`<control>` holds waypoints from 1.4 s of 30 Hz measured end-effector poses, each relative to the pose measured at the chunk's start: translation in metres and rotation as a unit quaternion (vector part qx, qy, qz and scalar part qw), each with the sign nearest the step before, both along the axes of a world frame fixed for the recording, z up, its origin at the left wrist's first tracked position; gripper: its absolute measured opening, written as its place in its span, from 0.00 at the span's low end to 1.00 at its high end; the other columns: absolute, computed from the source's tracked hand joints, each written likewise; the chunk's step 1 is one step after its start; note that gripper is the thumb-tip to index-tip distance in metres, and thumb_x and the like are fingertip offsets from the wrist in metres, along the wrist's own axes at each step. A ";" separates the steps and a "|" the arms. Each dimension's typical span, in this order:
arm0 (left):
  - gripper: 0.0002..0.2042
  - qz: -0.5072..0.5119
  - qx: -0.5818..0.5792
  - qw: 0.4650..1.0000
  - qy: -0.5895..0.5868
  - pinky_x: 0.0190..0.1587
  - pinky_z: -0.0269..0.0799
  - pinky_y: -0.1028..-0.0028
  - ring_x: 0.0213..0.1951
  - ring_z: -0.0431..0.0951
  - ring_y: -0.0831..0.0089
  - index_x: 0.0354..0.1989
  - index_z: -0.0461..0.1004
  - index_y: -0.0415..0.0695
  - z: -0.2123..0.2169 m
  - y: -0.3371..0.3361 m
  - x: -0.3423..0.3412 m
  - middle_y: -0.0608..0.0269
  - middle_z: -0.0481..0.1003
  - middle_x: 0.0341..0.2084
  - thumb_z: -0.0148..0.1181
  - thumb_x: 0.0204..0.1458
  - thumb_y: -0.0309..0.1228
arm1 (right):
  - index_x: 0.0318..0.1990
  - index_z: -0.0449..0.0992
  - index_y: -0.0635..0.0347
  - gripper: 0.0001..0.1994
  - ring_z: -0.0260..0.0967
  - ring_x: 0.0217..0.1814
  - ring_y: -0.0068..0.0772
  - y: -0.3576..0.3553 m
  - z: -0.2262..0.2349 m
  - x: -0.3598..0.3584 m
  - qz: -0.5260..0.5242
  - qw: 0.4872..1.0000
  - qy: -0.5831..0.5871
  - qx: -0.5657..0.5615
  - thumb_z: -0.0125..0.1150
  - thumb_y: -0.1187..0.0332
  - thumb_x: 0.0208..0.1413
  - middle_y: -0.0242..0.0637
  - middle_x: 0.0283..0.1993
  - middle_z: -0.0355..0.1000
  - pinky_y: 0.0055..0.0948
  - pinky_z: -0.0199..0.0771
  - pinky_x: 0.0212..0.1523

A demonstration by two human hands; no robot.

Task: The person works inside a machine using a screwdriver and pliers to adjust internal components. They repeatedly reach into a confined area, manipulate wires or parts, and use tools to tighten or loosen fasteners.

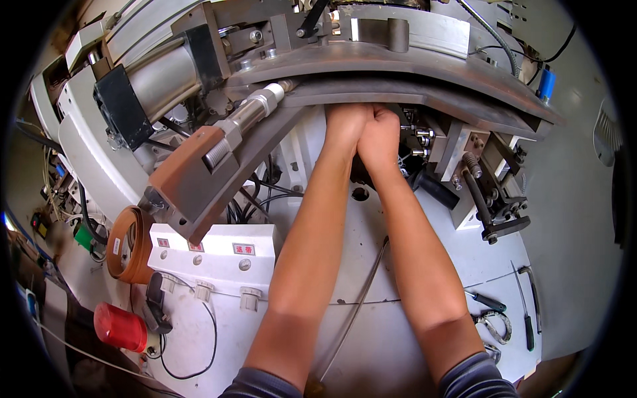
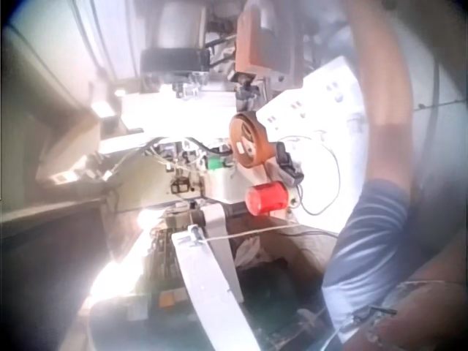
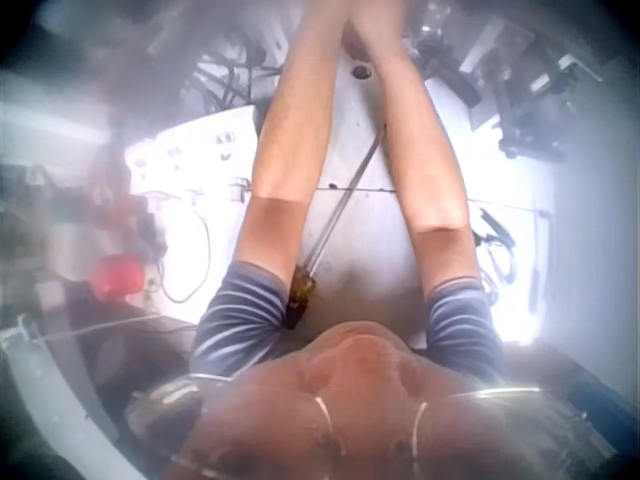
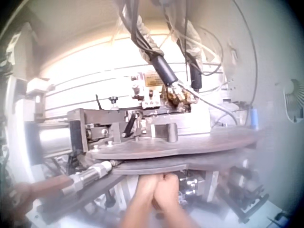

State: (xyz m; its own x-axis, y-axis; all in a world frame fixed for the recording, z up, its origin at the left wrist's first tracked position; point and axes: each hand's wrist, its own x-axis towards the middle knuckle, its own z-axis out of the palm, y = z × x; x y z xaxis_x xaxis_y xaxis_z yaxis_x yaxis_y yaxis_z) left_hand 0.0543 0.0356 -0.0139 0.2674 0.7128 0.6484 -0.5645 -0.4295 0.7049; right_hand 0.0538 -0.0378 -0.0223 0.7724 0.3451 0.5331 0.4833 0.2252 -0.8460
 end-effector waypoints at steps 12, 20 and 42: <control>0.15 -0.031 0.072 0.986 0.146 0.48 0.72 0.63 0.36 0.79 0.59 0.37 0.78 0.36 -0.007 0.012 -0.030 0.52 0.80 0.37 0.52 0.58 0.37 | 0.47 0.76 0.68 0.19 0.74 0.43 0.62 0.025 -0.026 0.001 -0.013 0.999 -0.024 0.041 0.49 0.59 0.64 0.60 0.40 0.75 0.40 0.72 0.46; 0.15 -0.059 0.009 0.986 0.153 0.41 0.74 0.68 0.31 0.79 0.64 0.32 0.78 0.34 -0.016 -0.006 -0.029 0.52 0.80 0.28 0.51 0.57 0.34 | 0.43 0.77 0.70 0.18 0.76 0.39 0.52 0.029 -0.052 0.008 -0.021 0.993 -0.028 0.116 0.49 0.61 0.65 0.61 0.37 0.75 0.39 0.71 0.43; 0.14 -0.054 0.006 0.995 0.086 0.39 0.74 0.68 0.29 0.79 0.63 0.33 0.77 0.32 -0.015 -0.011 -0.027 0.51 0.80 0.28 0.50 0.56 0.32 | 0.47 0.77 0.67 0.18 0.76 0.43 0.37 0.032 -0.057 0.016 0.028 0.993 0.009 0.113 0.51 0.59 0.65 0.53 0.44 0.78 0.32 0.70 0.50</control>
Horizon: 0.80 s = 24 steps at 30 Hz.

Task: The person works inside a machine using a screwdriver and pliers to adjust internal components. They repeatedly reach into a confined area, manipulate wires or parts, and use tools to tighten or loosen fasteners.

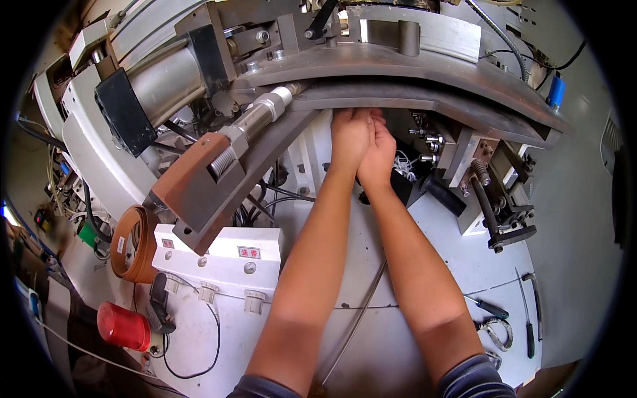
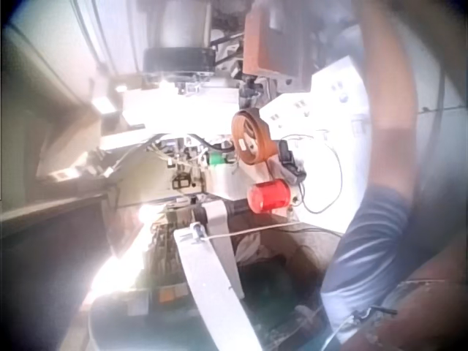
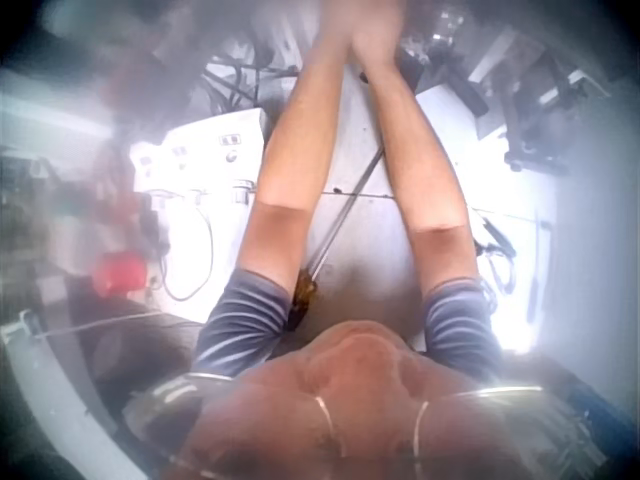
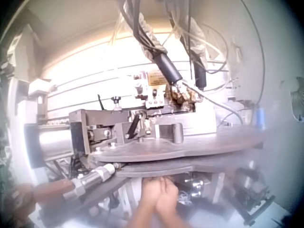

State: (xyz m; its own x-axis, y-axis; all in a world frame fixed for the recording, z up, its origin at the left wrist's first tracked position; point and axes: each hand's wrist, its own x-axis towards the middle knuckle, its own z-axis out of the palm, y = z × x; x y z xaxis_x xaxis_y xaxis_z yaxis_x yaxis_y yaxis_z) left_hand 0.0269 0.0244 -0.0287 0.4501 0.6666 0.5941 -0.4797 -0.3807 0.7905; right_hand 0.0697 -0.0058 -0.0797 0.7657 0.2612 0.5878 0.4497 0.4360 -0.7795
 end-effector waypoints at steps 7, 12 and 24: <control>0.14 0.058 0.092 0.988 0.113 0.47 0.73 0.65 0.38 0.80 0.56 0.38 0.77 0.35 0.010 0.010 -0.006 0.48 0.80 0.35 0.46 0.56 0.30 | 0.45 0.77 0.71 0.19 0.75 0.41 0.38 0.013 0.001 -0.004 0.014 0.999 0.004 0.047 0.51 0.60 0.66 0.54 0.42 0.77 0.33 0.71 0.49; 0.15 0.063 0.176 0.958 0.215 0.53 0.70 0.62 0.46 0.77 0.52 0.43 0.76 0.36 0.020 0.025 -0.007 0.42 0.77 0.43 0.46 0.57 0.32 | 0.40 0.77 0.72 0.19 0.73 0.36 0.55 0.003 0.023 -0.013 -0.014 1.000 -0.014 -0.007 0.50 0.60 0.65 0.59 0.35 0.76 0.41 0.71 0.44; 0.18 0.112 0.173 0.977 0.059 0.51 0.69 0.65 0.45 0.76 0.56 0.45 0.74 0.32 0.014 0.032 0.010 0.44 0.77 0.43 0.49 0.58 0.37 | 0.40 0.77 0.70 0.18 0.67 0.32 0.63 -0.021 0.053 -0.027 -0.073 0.995 -0.052 -0.032 0.52 0.59 0.64 0.62 0.34 0.73 0.43 0.71 0.40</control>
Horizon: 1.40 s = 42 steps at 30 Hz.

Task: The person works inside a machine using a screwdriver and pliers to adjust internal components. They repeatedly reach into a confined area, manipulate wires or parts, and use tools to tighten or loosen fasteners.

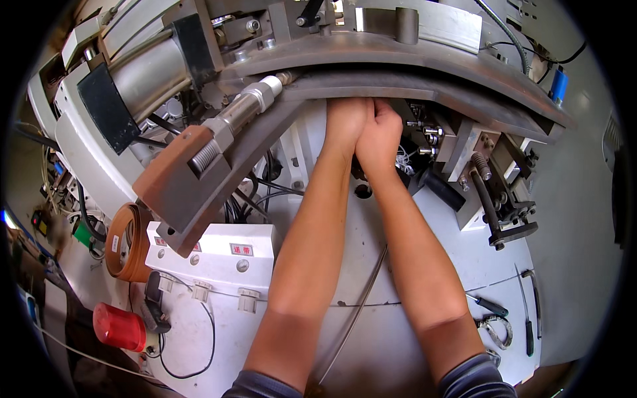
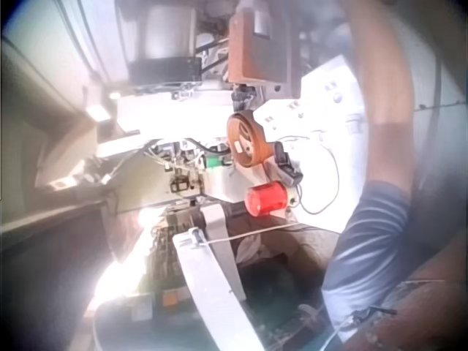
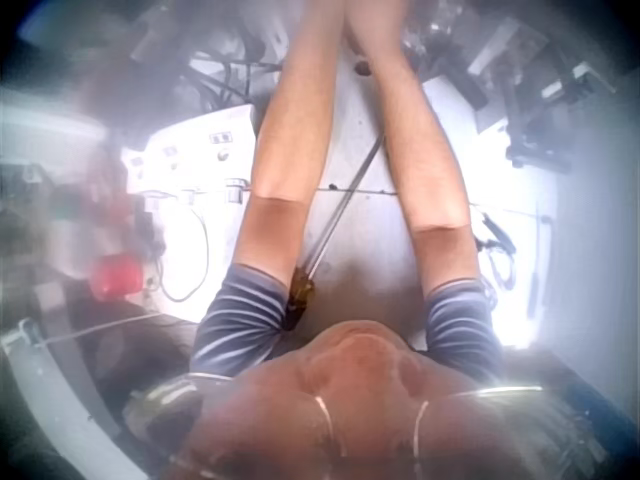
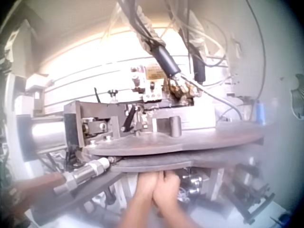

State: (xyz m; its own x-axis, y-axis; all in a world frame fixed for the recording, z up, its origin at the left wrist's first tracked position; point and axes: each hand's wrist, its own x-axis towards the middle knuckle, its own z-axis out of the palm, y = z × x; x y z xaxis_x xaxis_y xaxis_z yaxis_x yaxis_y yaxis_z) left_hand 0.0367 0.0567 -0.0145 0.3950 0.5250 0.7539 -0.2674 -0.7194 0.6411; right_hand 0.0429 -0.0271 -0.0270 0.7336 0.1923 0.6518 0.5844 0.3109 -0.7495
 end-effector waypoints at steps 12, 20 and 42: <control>0.15 -0.089 -0.061 0.994 0.030 0.38 0.73 0.66 0.31 0.79 0.59 0.33 0.77 0.34 -0.022 0.006 -0.006 0.48 0.79 0.32 0.48 0.57 0.34 | 0.48 0.77 0.66 0.18 0.76 0.45 0.53 0.028 -0.046 0.014 0.022 0.999 0.016 0.030 0.53 0.59 0.64 0.52 0.43 0.77 0.35 0.71 0.49; 0.13 -0.095 -0.131 0.986 0.033 0.40 0.74 0.62 0.33 0.79 0.55 0.34 0.77 0.35 -0.012 -0.020 -0.011 0.46 0.79 0.33 0.47 0.58 0.31 | 0.46 0.78 0.66 0.16 0.77 0.42 0.48 0.021 -0.048 0.013 0.043 0.996 0.074 0.024 0.53 0.61 0.63 0.53 0.40 0.77 0.35 0.72 0.47; 0.12 -0.021 -0.076 0.991 0.109 0.45 0.75 0.63 0.38 0.81 0.56 0.36 0.80 0.39 0.009 -0.013 -0.012 0.50 0.81 0.34 0.49 0.52 0.28 | 0.42 0.77 0.73 0.17 0.69 0.46 0.26 0.035 -0.037 0.009 0.126 0.974 0.071 0.175 0.51 0.63 0.66 0.42 0.44 0.77 0.25 0.67 0.51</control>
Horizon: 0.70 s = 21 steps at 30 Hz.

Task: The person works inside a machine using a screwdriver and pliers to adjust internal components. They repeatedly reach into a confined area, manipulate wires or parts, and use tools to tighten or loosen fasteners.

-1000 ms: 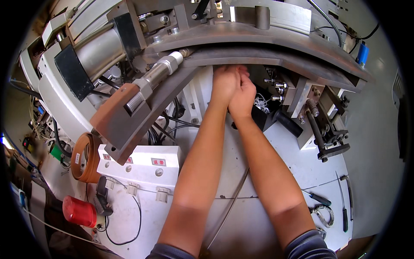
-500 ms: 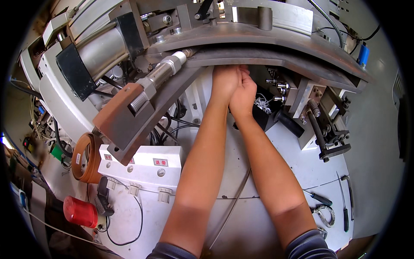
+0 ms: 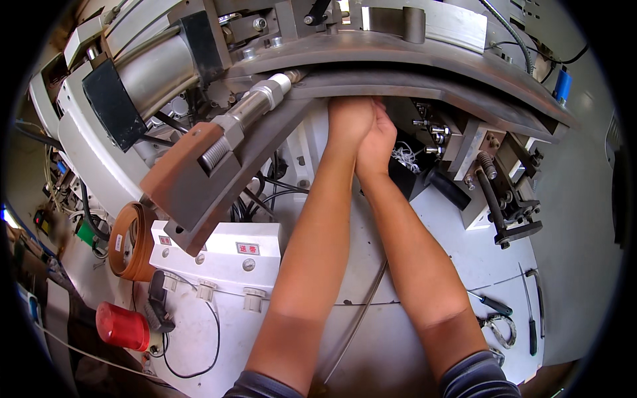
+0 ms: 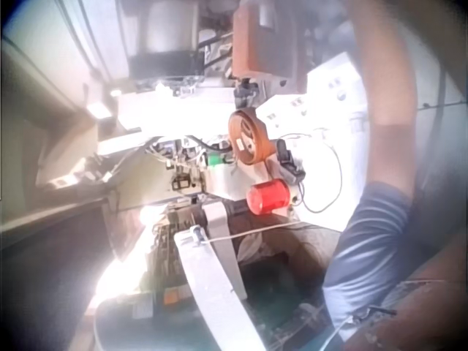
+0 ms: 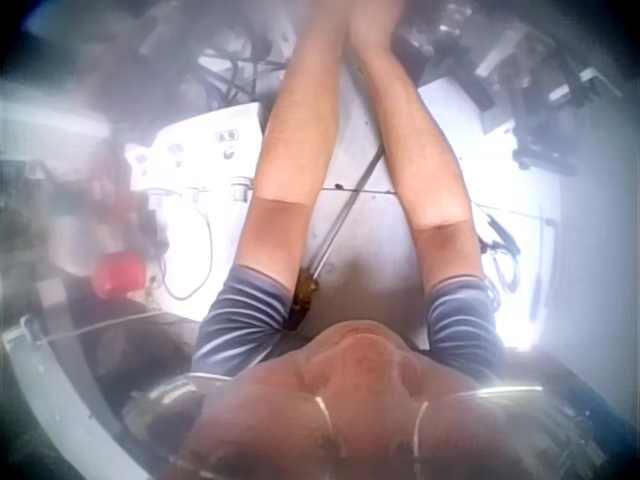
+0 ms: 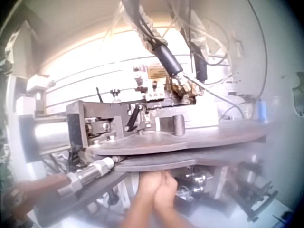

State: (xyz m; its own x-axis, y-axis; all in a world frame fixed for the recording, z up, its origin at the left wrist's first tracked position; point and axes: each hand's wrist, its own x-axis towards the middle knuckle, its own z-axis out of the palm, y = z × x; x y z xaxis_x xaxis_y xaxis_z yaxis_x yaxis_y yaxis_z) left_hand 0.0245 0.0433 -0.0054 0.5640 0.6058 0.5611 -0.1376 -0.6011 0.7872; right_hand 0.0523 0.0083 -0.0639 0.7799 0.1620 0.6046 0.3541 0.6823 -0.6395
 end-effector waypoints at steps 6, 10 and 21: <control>0.16 0.015 -0.056 0.996 -0.070 0.37 0.75 0.64 0.29 0.80 0.61 0.29 0.77 0.34 -0.012 -0.016 -0.002 0.51 0.80 0.25 0.46 0.58 0.32 | 0.42 0.78 0.70 0.17 0.69 0.44 0.23 -0.003 -0.024 0.015 0.030 0.995 0.009 -0.092 0.52 0.62 0.66 0.40 0.43 0.77 0.25 0.68 0.50; 0.16 -0.038 -0.175 0.982 -0.058 0.36 0.75 0.65 0.27 0.80 0.63 0.29 0.77 0.33 -0.011 -0.020 -0.002 0.51 0.79 0.24 0.47 0.59 0.32 | 0.43 0.78 0.71 0.17 0.71 0.43 0.26 -0.004 -0.025 0.014 0.017 0.997 0.004 -0.073 0.53 0.61 0.65 0.43 0.43 0.79 0.28 0.69 0.49; 0.15 0.035 0.144 0.984 0.101 0.53 0.70 0.57 0.47 0.76 0.45 0.43 0.77 0.37 0.001 0.009 0.009 0.39 0.76 0.44 0.49 0.53 0.32 | 0.44 0.77 0.70 0.17 0.72 0.37 0.32 -0.020 0.014 0.005 -0.050 0.991 -0.019 -0.127 0.55 0.61 0.63 0.52 0.38 0.78 0.33 0.71 0.47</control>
